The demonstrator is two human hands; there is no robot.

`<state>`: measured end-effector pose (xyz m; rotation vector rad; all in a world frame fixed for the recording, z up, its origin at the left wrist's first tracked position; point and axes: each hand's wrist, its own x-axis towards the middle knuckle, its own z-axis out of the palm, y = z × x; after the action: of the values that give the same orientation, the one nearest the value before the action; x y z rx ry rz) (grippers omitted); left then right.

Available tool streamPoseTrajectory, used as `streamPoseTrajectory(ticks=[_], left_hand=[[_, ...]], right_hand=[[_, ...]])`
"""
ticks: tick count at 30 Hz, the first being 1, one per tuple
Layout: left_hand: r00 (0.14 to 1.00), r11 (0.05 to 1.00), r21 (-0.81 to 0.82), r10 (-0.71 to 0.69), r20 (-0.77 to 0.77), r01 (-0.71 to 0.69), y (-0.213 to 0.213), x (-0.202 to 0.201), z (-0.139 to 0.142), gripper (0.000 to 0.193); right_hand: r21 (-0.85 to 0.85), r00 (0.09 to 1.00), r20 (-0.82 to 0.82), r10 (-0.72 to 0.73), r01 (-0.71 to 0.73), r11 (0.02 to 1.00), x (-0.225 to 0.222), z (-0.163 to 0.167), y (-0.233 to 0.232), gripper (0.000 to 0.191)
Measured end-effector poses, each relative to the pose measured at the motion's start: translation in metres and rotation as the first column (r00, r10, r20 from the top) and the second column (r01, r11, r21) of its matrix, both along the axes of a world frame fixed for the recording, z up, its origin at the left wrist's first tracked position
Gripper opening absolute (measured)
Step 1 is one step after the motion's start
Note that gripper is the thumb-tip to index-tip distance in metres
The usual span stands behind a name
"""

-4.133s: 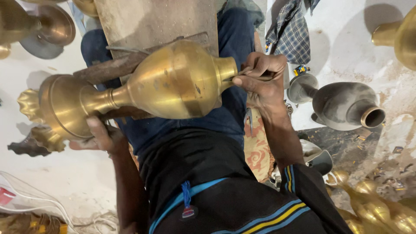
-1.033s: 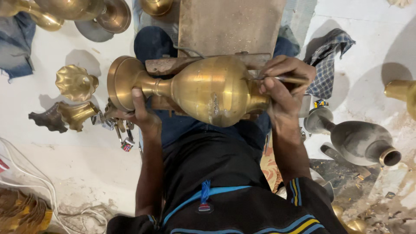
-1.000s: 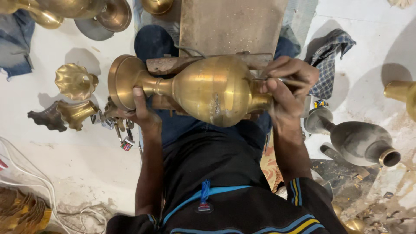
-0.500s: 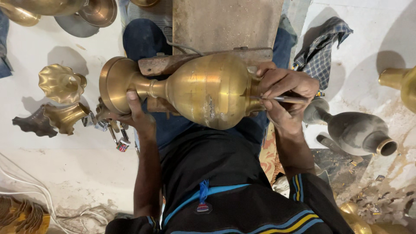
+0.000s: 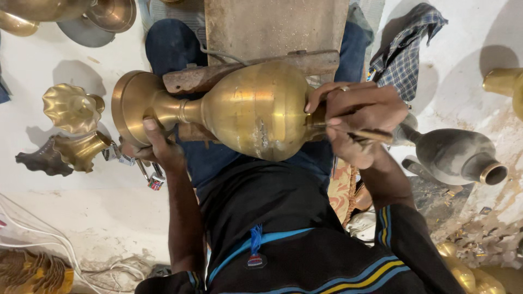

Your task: The person sits on the floor holding a large brass vase on their lap and scrapes its surface with a small hand scraper, rotating the vase to work different areas. They briefly wipe the vase with a cloth and continue scraping the body and neck.

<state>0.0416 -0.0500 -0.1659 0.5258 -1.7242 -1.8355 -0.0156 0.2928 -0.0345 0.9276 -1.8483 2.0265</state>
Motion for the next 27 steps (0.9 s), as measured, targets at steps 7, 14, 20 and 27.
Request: streamPoseTrajectory(ticks=[7, 14, 20, 27], left_hand=[[0.995, 0.998, -0.057, -0.01, 0.102, 0.016, 0.004, 0.002, 0.008, 0.034], [0.999, 0.986, 0.168, 0.02, -0.028, -0.015, 0.007, -0.001, -0.003, 0.049], [0.986, 0.996, 0.061, -0.052, -0.156, 0.062, 0.004, 0.0, -0.005, 0.05], [0.977, 0.96, -0.178, 0.206, -0.061, -0.214, 0.03, -0.02, 0.008, 0.063]], right_hand=[[-0.092, 0.995, -0.082, -0.06, 0.052, 0.994, 0.002, -0.011, -0.002, 0.011], [-0.043, 0.985, -0.171, 0.014, -0.021, 0.999, 0.001, -0.018, 0.01, 0.014], [-0.055, 0.971, -0.23, -0.058, 0.047, 0.997, 0.004, -0.028, 0.014, 0.026], [-0.108, 0.976, -0.215, -0.028, 0.005, 0.994, 0.003, -0.034, 0.02, 0.027]])
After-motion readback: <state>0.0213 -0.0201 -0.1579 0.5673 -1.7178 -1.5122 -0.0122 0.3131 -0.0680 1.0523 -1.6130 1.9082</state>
